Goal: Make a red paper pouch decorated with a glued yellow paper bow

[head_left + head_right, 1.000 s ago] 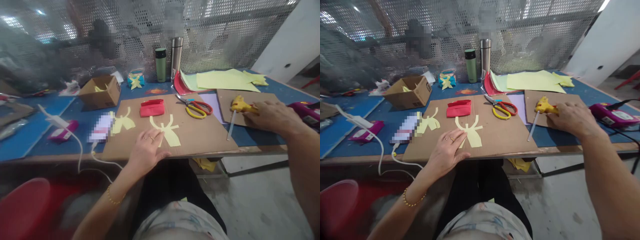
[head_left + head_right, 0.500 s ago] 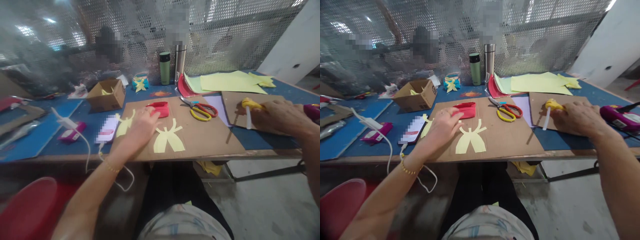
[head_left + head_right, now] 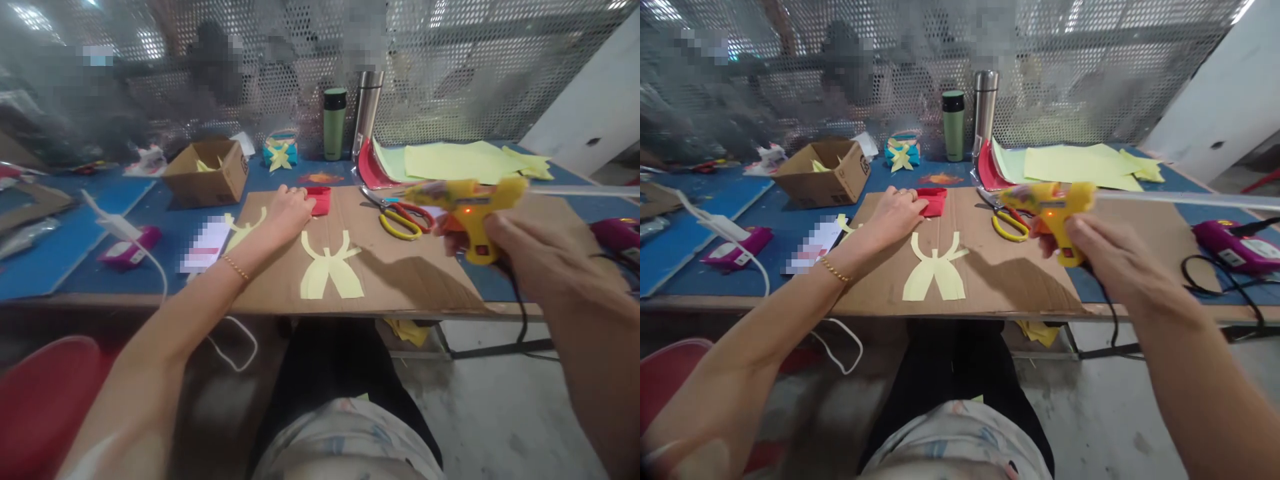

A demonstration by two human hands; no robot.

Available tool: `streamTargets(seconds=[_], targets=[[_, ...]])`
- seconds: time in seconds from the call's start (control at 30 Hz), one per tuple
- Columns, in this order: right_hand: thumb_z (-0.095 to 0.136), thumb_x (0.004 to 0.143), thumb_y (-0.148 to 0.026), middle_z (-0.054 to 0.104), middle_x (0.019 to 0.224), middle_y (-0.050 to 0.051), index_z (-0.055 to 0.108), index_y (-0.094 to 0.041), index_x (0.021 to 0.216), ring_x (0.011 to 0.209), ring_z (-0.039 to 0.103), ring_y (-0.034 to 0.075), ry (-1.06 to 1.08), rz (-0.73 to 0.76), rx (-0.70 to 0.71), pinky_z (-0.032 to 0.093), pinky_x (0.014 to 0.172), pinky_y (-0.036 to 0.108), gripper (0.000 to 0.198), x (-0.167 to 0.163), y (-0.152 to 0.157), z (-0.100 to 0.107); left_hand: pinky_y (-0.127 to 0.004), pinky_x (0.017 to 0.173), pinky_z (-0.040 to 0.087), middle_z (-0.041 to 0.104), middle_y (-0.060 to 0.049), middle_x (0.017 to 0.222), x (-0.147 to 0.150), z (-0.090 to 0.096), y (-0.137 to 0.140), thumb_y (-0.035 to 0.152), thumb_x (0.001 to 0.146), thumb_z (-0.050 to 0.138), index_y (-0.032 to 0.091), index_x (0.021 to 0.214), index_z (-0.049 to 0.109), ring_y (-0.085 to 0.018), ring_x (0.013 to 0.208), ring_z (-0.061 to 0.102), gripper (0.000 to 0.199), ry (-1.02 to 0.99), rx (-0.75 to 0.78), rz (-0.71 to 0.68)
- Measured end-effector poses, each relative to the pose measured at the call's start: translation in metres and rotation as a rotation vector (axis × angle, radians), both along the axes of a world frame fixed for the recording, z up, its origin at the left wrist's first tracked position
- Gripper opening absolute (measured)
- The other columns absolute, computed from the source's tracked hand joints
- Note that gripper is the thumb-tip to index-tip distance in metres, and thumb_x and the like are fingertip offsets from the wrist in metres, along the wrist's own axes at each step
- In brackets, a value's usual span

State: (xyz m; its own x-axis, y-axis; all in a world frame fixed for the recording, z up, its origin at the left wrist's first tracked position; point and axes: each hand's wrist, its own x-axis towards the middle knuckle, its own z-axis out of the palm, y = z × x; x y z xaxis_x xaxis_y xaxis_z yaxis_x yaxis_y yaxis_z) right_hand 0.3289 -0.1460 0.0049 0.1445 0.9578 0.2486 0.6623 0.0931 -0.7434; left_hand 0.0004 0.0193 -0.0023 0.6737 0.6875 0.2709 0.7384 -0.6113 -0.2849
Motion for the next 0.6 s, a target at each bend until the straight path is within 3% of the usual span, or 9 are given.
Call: streamTargets(seconds=[0.07,0.13,0.3,0.43,0.6], targets=[[0.038,0.09,-0.088,0.074,0.089,0.009,0.074,-0.022,0.082,0.081,0.067,0.024,0.072,0.175,-0.084,0.056,0.075,0.035,0.076,-0.021,0.001,-0.002,-0.044,0.087,0.041,0.072,-0.016,0.104,-0.006,0.003,-0.022,0.018,0.099,0.055,0.015,0.1,0.073,-0.03,0.099,0.062,0.018,-0.099,0.043,-0.065],[0.041,0.092,-0.086,0.073,0.088,0.012,0.07,-0.019,0.079,0.079,0.065,0.022,0.168,0.318,-0.147,0.053,0.07,0.032,0.074,-0.038,0.002,-0.004,-0.043,0.088,0.042,0.071,-0.014,0.102,-0.013,0.003,-0.055,0.021,0.102,0.052,0.016,0.096,0.073,-0.029,0.097,0.062,0.023,-0.173,-0.001,-0.143],[0.043,0.095,-0.081,0.066,0.075,0.008,0.073,-0.018,0.088,0.067,0.058,0.019,0.15,0.473,-0.19,0.046,0.061,0.031,0.07,-0.058,0.005,-0.01,-0.039,0.084,0.045,0.074,-0.01,0.102,-0.025,-0.02,-0.129,0.025,0.105,0.054,0.015,0.103,0.073,-0.025,0.096,0.063,0.021,-0.294,-0.147,-0.293],[0.037,0.095,-0.082,0.069,0.076,0.009,0.075,-0.018,0.091,0.067,0.06,0.021,-0.017,0.442,-0.248,0.045,0.06,0.032,0.074,-0.058,0.005,-0.016,-0.041,0.09,0.046,0.077,-0.011,0.109,-0.024,-0.045,-0.143,0.021,0.104,0.055,0.015,0.111,0.071,-0.024,0.099,0.066,0.019,-0.439,-0.046,-0.257],[0.037,0.095,-0.084,0.07,0.077,0.008,0.072,-0.02,0.083,0.066,0.061,0.021,-0.105,0.395,-0.25,0.046,0.06,0.033,0.073,-0.06,0.003,-0.018,-0.04,0.091,0.045,0.078,-0.008,0.107,-0.022,-0.051,-0.141,0.021,0.106,0.053,0.015,0.109,0.07,-0.023,0.099,0.068,0.019,-0.479,-0.019,-0.266]])
